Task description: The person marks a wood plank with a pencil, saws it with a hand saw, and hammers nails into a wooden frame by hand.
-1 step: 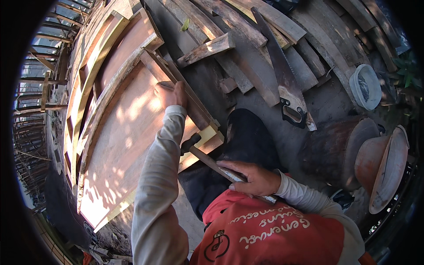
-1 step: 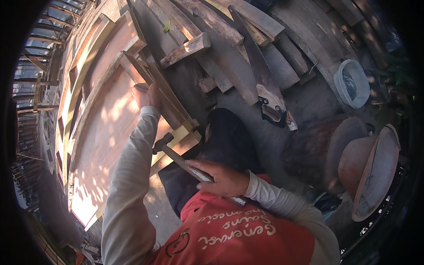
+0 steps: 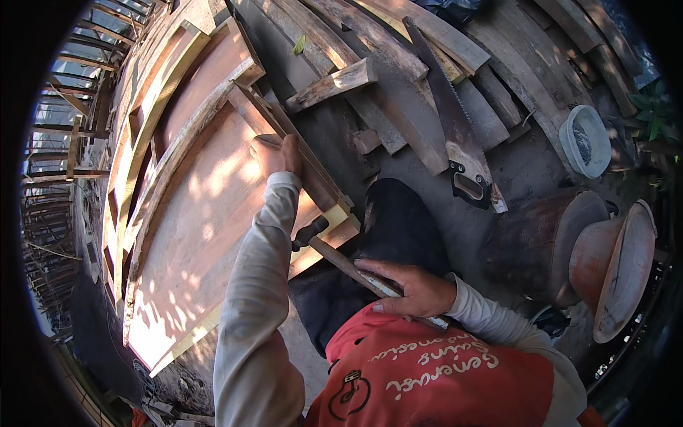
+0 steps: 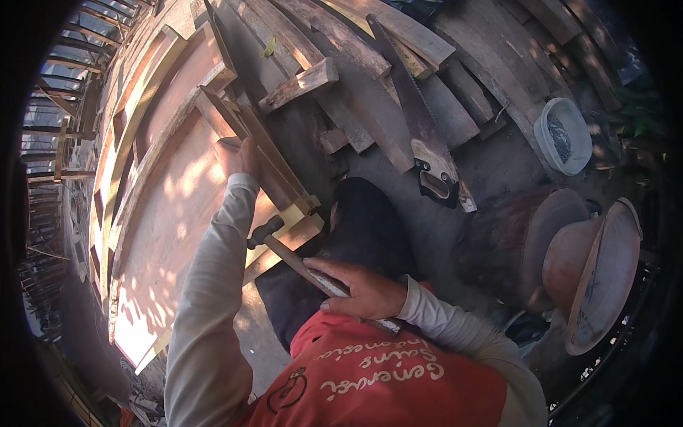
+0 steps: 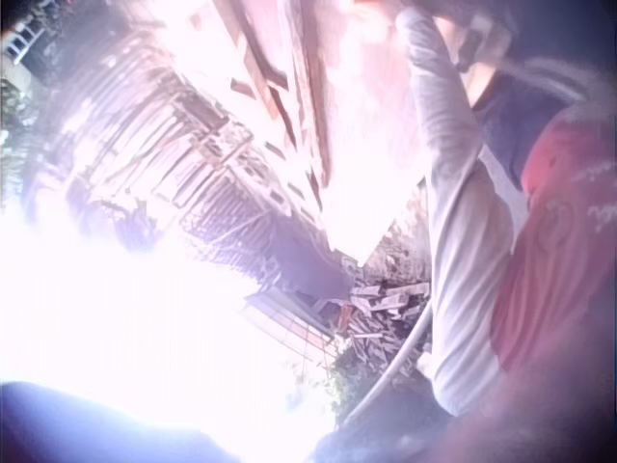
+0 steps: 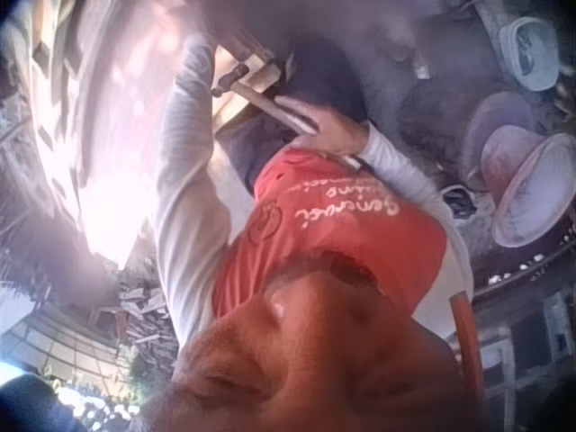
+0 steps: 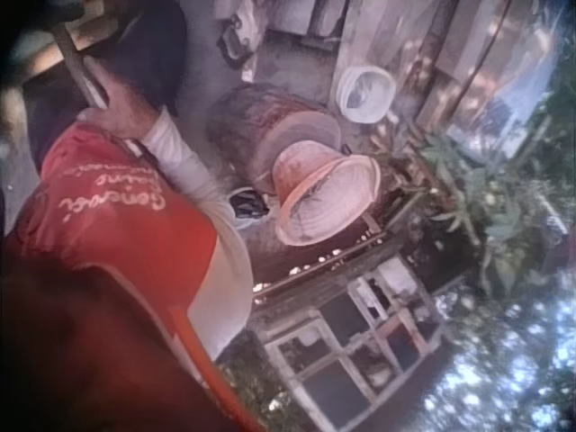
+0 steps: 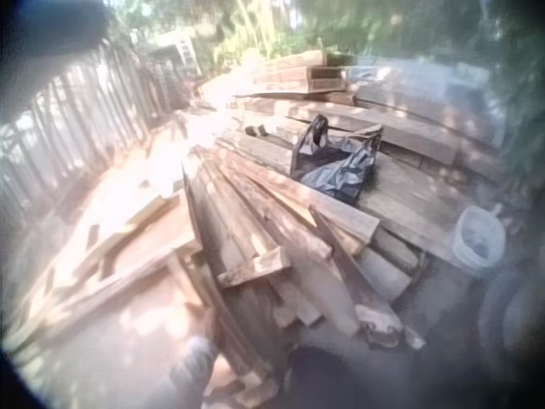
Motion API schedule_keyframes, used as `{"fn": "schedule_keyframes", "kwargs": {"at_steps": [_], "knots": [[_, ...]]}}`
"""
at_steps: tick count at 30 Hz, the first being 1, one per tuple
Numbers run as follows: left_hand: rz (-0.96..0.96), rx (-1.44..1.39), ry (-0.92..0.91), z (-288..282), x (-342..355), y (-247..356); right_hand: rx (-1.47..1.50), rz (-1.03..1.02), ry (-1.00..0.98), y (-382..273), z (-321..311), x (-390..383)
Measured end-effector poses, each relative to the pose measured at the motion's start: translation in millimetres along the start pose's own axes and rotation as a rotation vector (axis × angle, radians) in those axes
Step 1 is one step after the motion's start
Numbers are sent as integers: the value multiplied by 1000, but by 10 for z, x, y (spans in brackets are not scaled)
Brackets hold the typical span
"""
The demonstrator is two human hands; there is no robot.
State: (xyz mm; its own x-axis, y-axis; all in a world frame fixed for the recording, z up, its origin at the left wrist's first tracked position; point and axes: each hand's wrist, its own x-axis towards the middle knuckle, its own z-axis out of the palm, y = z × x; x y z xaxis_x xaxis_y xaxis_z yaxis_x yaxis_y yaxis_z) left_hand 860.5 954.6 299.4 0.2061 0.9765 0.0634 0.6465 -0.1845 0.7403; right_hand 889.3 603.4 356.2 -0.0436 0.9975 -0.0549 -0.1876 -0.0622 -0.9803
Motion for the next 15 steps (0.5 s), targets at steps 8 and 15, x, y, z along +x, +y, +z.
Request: {"fn": "schedule_keyframes", "kwargs": {"at_steps": [8,15], "knots": [[-5,-53,32,-540,-280,65,203,289,269,-185,302,-837],[214,-93,-166,-1277,-1047,-269,-100,319,583,312,325,-1139]]}}
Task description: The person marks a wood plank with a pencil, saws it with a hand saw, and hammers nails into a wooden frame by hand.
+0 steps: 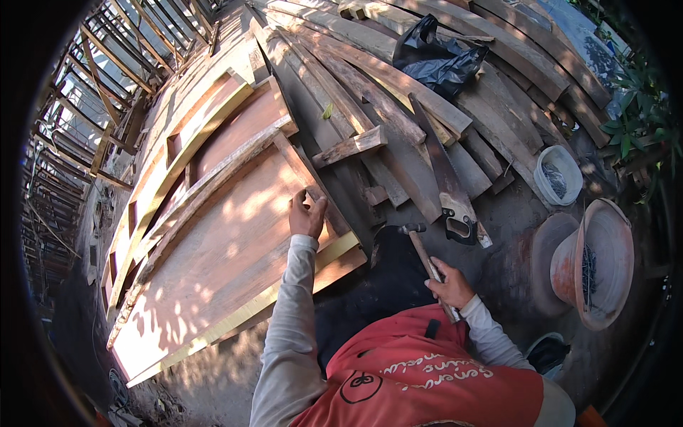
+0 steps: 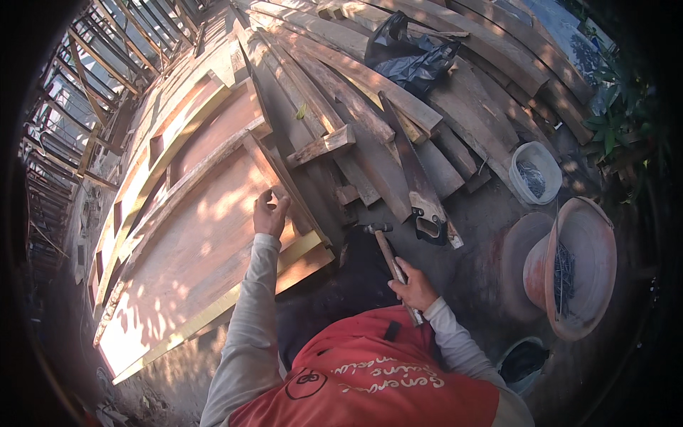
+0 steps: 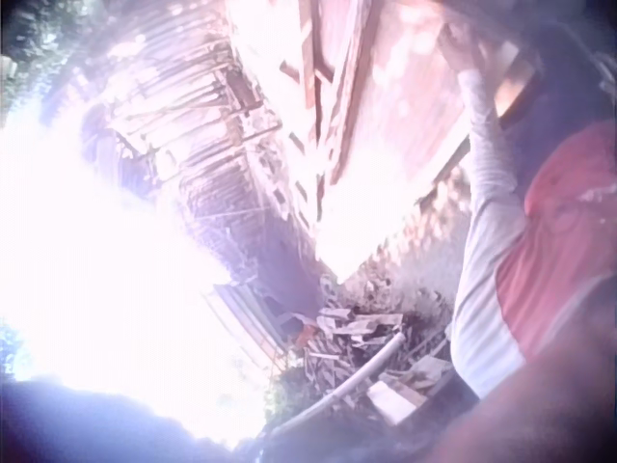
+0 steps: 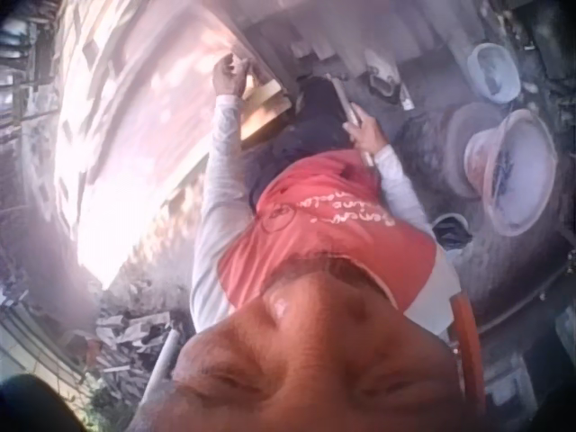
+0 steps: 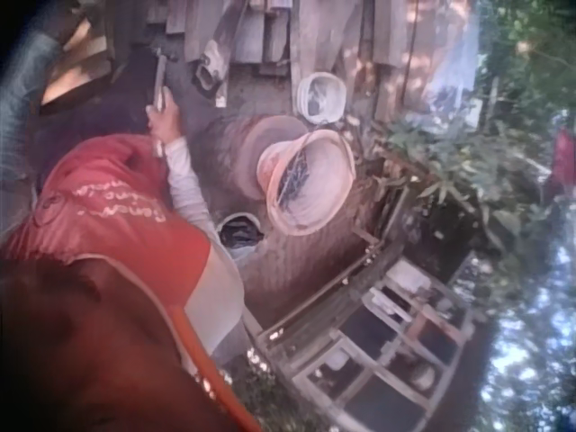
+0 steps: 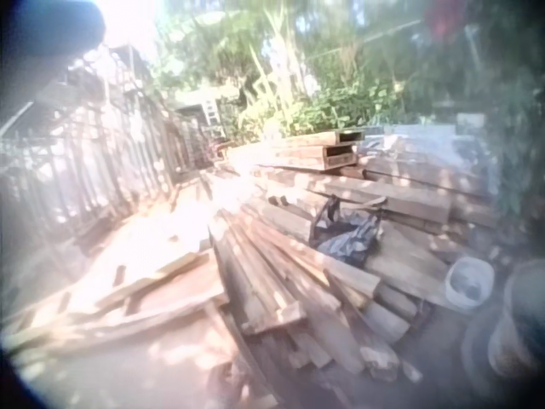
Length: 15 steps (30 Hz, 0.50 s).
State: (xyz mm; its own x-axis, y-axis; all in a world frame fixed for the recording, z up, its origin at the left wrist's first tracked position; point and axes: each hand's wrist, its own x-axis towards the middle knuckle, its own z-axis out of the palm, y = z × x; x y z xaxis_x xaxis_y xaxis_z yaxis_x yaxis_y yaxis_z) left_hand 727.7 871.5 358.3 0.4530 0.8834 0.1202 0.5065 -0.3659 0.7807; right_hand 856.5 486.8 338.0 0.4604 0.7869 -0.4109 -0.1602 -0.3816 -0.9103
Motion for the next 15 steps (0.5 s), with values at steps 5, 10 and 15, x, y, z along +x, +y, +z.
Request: {"fn": "schedule_keyframes", "kwargs": {"at_steps": [5,10,15], "knots": [[266,382,230,-535,-1173,-141,-75,-101,232,61,3,776],[226,602,305,-842,-1399,-577,-347,-216,377,172,-70,1748],[138,656,330,-764,-1276,-647,-580,-402,495,177,-168,2283]]}}
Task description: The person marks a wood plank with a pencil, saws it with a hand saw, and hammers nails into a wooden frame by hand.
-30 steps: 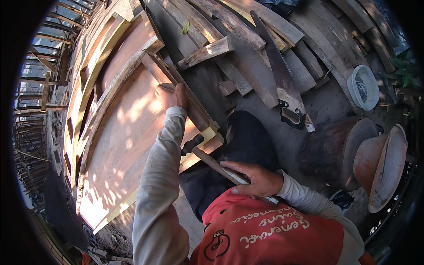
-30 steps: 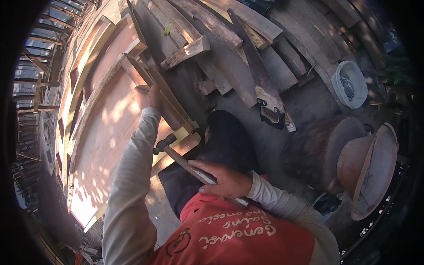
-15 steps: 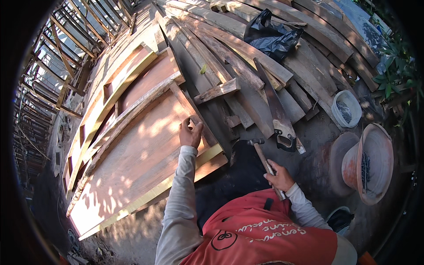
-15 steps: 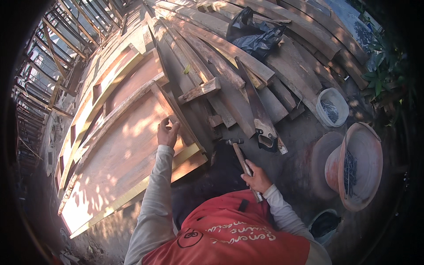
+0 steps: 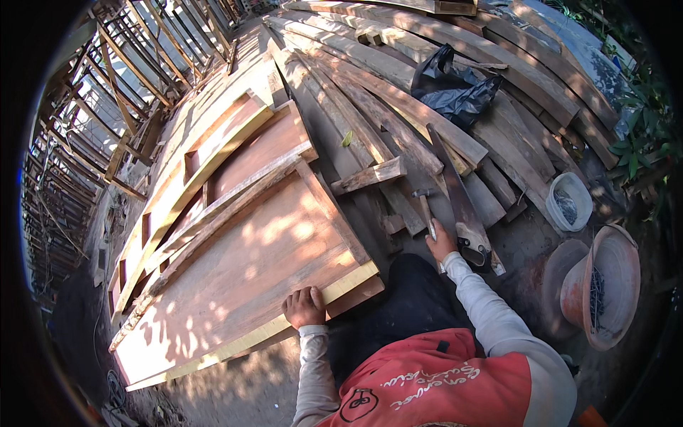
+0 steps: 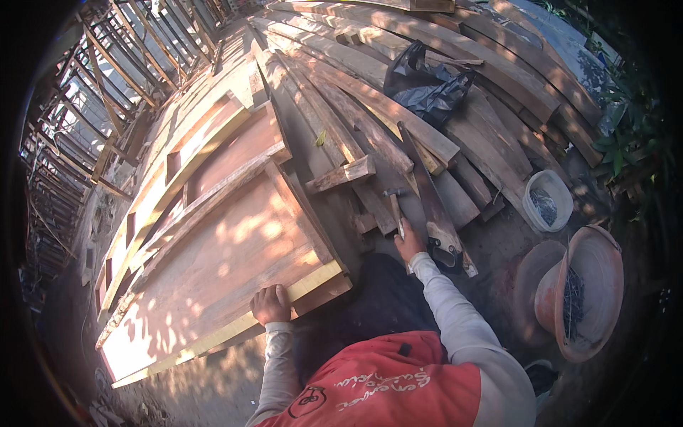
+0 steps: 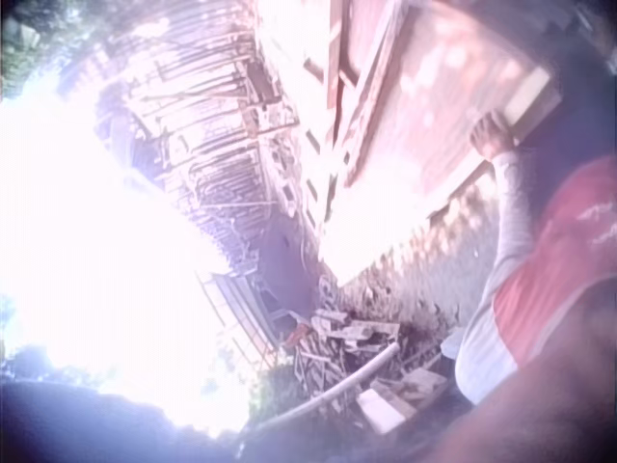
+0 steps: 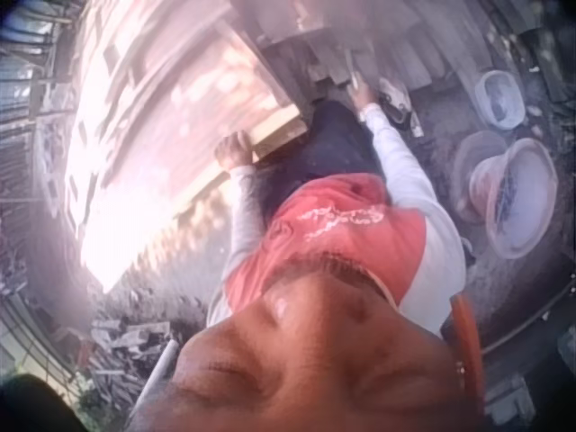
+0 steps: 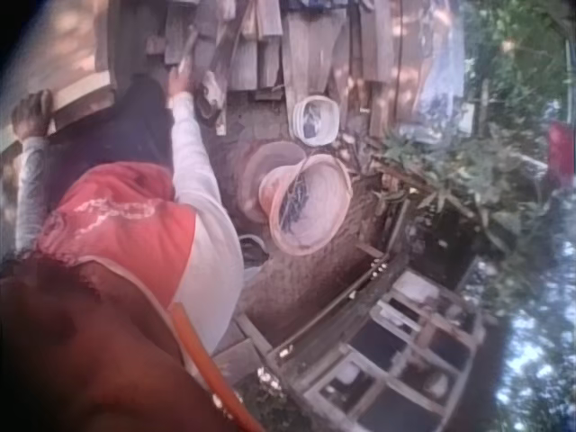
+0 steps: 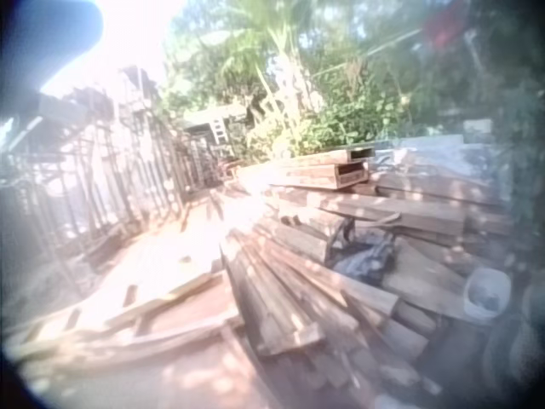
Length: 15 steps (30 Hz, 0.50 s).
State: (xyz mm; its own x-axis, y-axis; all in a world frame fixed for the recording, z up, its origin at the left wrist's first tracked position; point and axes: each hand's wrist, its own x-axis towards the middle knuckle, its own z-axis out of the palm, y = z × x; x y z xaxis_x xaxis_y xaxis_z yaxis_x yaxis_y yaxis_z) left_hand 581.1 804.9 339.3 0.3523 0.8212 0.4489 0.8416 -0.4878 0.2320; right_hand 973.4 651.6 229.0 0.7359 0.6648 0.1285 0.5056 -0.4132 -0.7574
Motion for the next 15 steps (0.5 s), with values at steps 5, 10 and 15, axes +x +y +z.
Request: {"fn": "schedule_keyframes", "kwargs": {"at_steps": [5,10,15], "knots": [[19,-7,69,2,154,-13,-381,155,-195,-223,134,470],[10,52,108,-58,192,-158,-122,-14,50,-794,505,1251],[71,-39,110,144,329,52,375,243,178,-569,630,2437]]}}
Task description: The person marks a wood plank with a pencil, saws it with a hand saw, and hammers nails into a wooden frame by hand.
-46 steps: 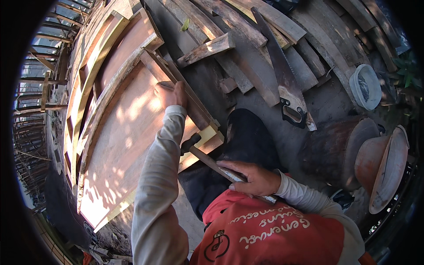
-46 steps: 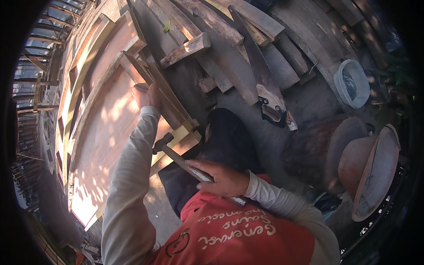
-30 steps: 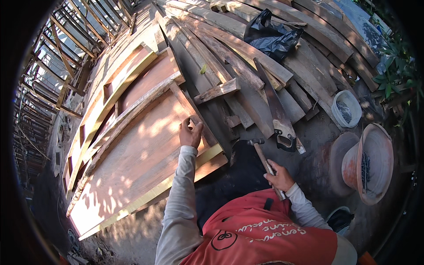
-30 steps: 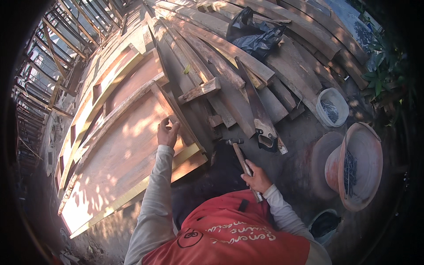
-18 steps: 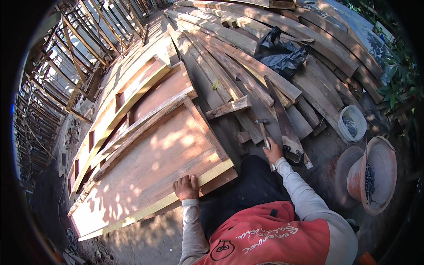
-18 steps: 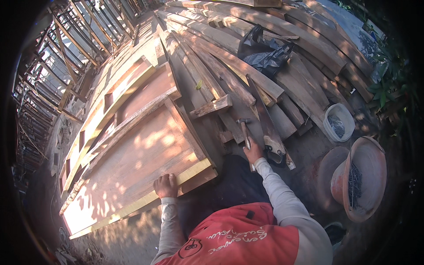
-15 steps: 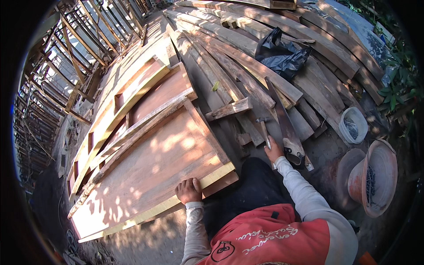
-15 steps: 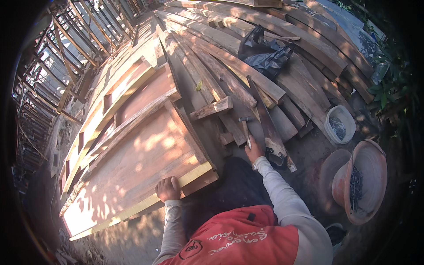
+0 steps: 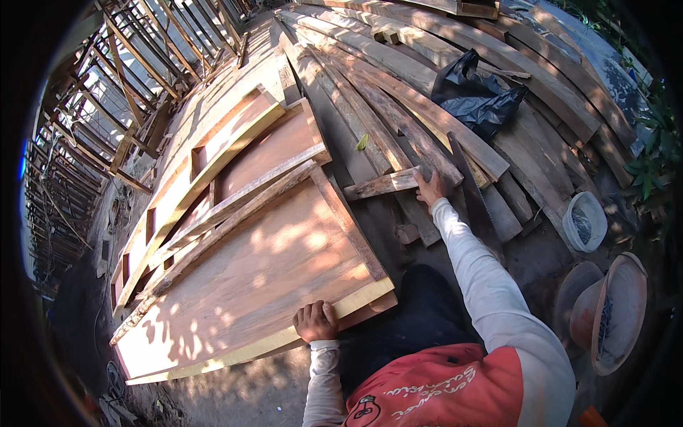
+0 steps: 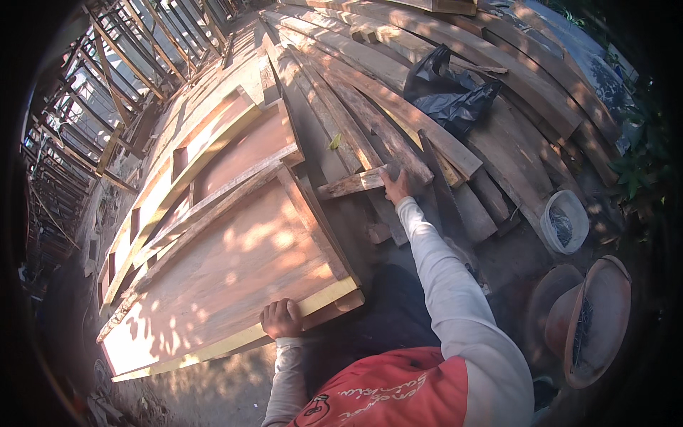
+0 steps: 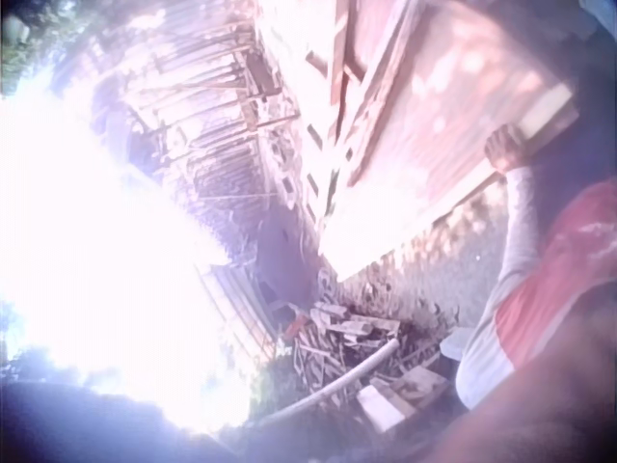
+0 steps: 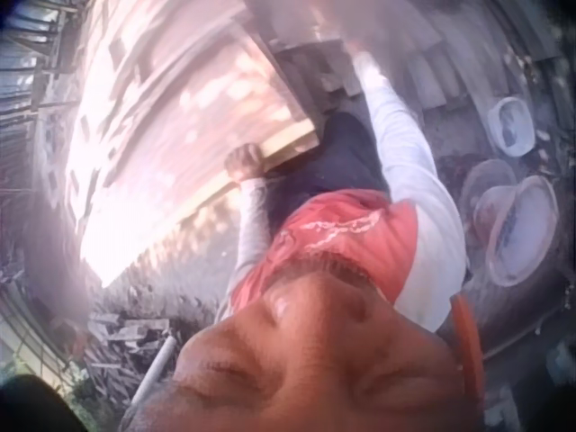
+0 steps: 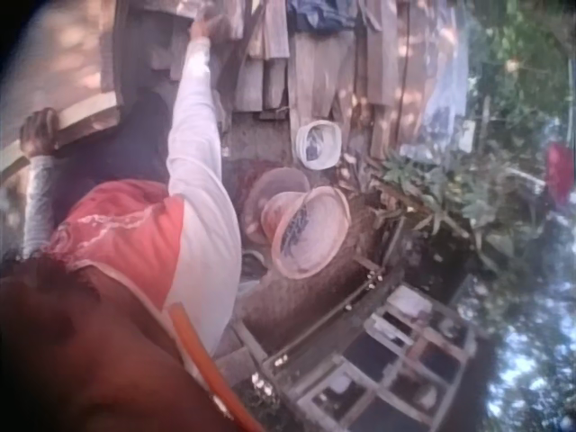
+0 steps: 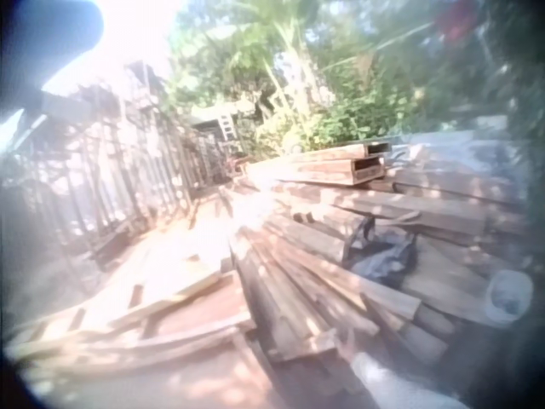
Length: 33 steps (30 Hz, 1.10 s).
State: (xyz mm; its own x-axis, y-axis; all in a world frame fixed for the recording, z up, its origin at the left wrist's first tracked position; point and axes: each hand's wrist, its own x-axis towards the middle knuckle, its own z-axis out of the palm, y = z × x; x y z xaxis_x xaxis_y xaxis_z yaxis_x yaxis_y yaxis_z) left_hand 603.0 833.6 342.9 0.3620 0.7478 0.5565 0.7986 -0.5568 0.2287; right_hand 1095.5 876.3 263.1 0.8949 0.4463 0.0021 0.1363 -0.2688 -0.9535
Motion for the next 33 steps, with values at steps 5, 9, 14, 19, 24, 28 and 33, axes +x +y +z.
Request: {"fn": "schedule_keyframes", "kwargs": {"at_steps": [5,9,14,19,24,28,33], "knots": [[-9,15,-7,-252,-86,-176,385,222,-22,-657,324,-550],[-30,9,-22,-282,-148,-230,698,176,44,-761,-343,-1198],[-56,-61,8,-356,-152,-161,1082,184,-36,-629,-1455,-2238],[-173,-890,-141,-391,-47,383,1183,359,-81,-370,-1904,-3351],[-662,-1934,-191,-800,44,1129,1150,556,-500,-197,-1997,-4144],[-610,-2169,78,-1078,-125,724,352,539,-662,-348,-2082,-4261],[-475,-1890,250,-2135,-441,-36,-331,-243,-372,94,-2360,-3933]]}}
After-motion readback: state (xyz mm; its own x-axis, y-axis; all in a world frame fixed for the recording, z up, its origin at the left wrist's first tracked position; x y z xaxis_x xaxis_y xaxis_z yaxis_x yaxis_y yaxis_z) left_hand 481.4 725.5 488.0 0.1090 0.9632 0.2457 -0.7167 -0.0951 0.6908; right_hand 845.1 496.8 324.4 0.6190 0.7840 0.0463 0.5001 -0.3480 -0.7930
